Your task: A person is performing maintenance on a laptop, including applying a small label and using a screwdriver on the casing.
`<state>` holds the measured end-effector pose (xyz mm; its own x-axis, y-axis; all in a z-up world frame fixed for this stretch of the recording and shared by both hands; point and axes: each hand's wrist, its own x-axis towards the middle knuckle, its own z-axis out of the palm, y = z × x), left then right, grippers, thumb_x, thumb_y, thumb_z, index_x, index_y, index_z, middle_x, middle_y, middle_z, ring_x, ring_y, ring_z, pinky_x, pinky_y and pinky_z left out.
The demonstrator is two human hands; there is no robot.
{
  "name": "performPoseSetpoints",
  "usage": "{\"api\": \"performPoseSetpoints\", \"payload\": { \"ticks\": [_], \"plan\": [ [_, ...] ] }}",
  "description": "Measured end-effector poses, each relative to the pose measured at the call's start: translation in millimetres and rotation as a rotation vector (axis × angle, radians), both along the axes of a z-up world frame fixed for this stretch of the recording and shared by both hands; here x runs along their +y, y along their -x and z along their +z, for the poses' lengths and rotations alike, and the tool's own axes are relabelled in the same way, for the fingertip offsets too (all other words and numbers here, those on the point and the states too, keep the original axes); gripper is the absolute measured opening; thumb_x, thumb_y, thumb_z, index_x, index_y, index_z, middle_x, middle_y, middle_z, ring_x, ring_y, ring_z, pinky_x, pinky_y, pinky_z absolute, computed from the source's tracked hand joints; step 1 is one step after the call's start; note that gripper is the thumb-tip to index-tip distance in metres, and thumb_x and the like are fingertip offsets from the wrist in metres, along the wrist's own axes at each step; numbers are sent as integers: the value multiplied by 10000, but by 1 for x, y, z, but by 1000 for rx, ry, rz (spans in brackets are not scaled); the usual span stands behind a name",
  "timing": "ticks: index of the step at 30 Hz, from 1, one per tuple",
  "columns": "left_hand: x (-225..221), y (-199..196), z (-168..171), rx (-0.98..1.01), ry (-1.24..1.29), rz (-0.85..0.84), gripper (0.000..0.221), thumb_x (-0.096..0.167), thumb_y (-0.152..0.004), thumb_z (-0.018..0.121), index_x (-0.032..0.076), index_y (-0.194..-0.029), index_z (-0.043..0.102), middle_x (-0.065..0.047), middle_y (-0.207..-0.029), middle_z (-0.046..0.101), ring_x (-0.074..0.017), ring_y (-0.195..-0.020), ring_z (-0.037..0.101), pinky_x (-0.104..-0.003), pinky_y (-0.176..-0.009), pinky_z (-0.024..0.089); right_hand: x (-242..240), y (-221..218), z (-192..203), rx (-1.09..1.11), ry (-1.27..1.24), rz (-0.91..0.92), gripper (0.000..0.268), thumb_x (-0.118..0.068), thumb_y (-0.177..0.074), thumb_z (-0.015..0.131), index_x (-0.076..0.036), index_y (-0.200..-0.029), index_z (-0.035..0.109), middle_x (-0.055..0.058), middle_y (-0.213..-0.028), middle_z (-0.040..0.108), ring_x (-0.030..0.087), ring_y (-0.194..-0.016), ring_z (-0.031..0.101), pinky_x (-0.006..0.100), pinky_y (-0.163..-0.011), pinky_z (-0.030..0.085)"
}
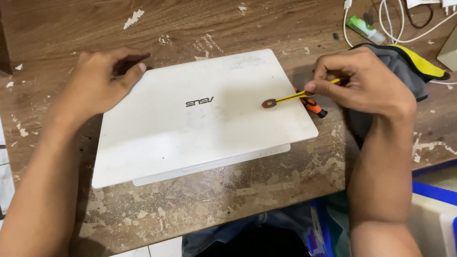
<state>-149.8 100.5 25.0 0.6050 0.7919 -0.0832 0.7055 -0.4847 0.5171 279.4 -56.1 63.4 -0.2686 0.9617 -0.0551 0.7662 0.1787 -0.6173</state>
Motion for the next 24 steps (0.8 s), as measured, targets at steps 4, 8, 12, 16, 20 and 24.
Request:
{"api": "performPoseSetpoints", "payload": {
  "ticks": [4, 8, 12, 16, 20, 24],
  "plan": [
    [2, 0, -4, -17, -27, -74, 318, 222, -1045, 591, 58, -1287, 717, -111, -1254, 721, -287, -1108, 683, -420, -1058, 432, 2, -1, -2, -27, -32, -1, 513, -201, -1017, 695, -79, -616, 398, 2, -573, 295, 127, -567, 241, 303, -527, 220],
    [5, 4, -9, -53, -103, -144, 258, 182, -1063, 591, 11, -1154, 761, -138, -1203, 744, -248, -1262, 642, -390, -1105, 416, 5, -2, -2, -24, -118, 47, 501, -176, -981, 767, -94, -607, 444, -9, -553, 309, 126, -543, 229, 300, -524, 196],
    [6, 5, -9, -19, -89, -134, 291, 229, -1068, 586, 18, -1147, 770, -157, -1213, 737, -269, -1264, 641, -406, -1088, 433, 5, -4, 1, -17, -153, 41, 527, -167, -972, 779, -78, -577, 441, -3, -521, 323, 116, -508, 237, 298, -508, 184],
    [4, -1, -2, 4, -88, -126, 300, 211, -1065, 582, -5, -1190, 748, -166, -1236, 719, -285, -1238, 644, -444, -1100, 430, 8, 2, -3, -36, -113, 84, 502, -214, -960, 768, -97, -598, 440, 10, -542, 334, 153, -544, 258, 325, -529, 226],
    [0, 0, -4, 43, -55, -42, 324, 277, -1072, 571, 46, -1205, 755, -152, -1286, 708, -322, -1143, 671, -492, -936, 486, 7, 0, -5, -5, -101, 60, 467, -191, -947, 783, -83, -589, 504, 0, -527, 375, 117, -522, 276, 298, -515, 223],
    [10, 1, -15, -28, -139, -108, 288, 208, -1058, 594, 15, -1211, 745, -147, -1200, 745, -326, -1119, 685, -457, -1052, 430, 8, 9, -1, -30, -81, 88, 483, -213, -947, 772, -101, -577, 483, 1, -506, 405, 137, -509, 300, 311, -513, 249]
  ]
}}
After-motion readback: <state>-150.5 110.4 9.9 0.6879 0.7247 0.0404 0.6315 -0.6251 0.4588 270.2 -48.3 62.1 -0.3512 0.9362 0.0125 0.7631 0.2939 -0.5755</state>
